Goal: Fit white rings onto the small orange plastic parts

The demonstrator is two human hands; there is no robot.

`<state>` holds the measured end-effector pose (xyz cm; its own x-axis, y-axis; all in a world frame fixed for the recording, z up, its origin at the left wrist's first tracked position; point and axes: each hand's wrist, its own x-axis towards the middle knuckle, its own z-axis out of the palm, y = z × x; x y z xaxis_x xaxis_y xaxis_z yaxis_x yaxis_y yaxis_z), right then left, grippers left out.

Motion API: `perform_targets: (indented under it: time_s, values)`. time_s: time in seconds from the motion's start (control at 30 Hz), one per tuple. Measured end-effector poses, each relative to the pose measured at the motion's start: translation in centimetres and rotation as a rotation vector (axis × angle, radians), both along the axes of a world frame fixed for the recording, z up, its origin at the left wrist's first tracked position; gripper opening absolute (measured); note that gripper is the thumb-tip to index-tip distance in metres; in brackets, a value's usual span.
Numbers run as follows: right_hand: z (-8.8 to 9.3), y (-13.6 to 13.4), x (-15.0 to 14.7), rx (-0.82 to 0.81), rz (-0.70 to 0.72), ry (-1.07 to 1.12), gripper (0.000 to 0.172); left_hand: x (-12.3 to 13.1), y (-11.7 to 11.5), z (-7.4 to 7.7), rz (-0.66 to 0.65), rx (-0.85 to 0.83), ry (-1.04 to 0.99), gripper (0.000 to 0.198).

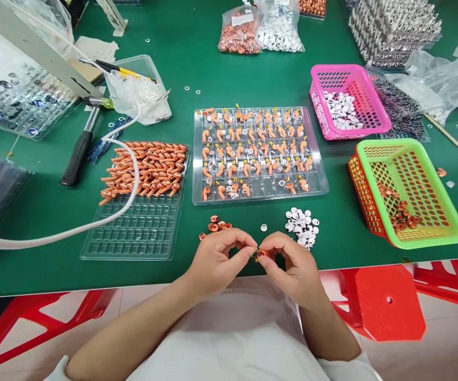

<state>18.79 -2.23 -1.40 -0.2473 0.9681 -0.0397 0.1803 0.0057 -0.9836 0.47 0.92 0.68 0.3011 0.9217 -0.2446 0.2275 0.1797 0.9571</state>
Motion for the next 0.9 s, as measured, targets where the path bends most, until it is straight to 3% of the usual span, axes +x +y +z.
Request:
perform_targets:
  time_s: [0.33,0.6,0.73,0.9]
  values:
    - [-0.1,-0.1,-0.1,-0.117,-0.094,0.031,0.007,0.0,0.5,0.0,0.035,-0.286,-0.203,0.013]
    - [0.3,0.1,-0.1,-0.141,-0.067,0.000,0.006,0.1,0.2,0.4,0.003,-0.291,-0.204,0.018]
    - [0.5,0.3,-0.1,-0.010,-0.054,-0.130,0.006,0.1,-0.4,0.4,-0.010,-0.202,-0.136,0.021]
    - [0.0,0.3,-0.1,0.302,-0.060,-0.308,0.018,-0.3,-0.9,0.2,-0.062,-0.154,-0.096,0.028]
